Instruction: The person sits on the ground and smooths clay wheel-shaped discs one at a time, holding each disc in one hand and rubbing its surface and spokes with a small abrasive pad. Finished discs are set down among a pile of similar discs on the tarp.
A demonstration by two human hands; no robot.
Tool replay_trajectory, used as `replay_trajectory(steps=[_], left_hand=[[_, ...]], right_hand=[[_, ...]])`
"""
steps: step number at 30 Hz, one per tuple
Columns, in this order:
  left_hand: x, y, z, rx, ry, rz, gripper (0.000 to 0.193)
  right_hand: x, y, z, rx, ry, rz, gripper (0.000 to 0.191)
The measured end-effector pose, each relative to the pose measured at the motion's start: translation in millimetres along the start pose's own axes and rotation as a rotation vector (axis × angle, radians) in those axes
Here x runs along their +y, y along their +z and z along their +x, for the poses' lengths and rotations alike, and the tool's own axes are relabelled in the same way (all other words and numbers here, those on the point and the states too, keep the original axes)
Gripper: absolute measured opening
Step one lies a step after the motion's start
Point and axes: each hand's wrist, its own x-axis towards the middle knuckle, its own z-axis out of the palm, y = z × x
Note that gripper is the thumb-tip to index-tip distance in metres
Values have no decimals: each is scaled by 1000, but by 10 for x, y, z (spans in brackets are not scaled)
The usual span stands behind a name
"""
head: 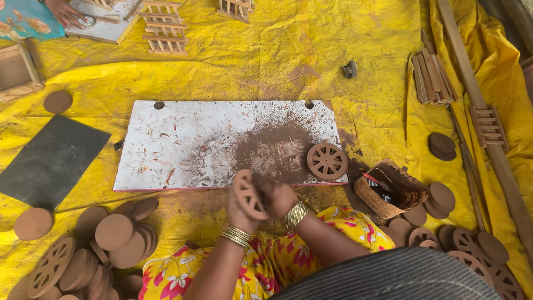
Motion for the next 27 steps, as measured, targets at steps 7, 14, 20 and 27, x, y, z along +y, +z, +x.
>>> replay_trajectory(steps=[7,14,20,27], left_hand=[[216,-59,-1,17,36,105,64],[-136,-228,138,-302,50,510,75],[-193,-358,328,-144,-100,124,78],[-251,-360,258,-265,-40,281,78]], right_hand=[[-132,110,-81,307,-233,62,58],[-43,186,-60,36,234,117,72],[99,256,-43,238,51,3,64],[157,191,9,-164,353,-31,64]])
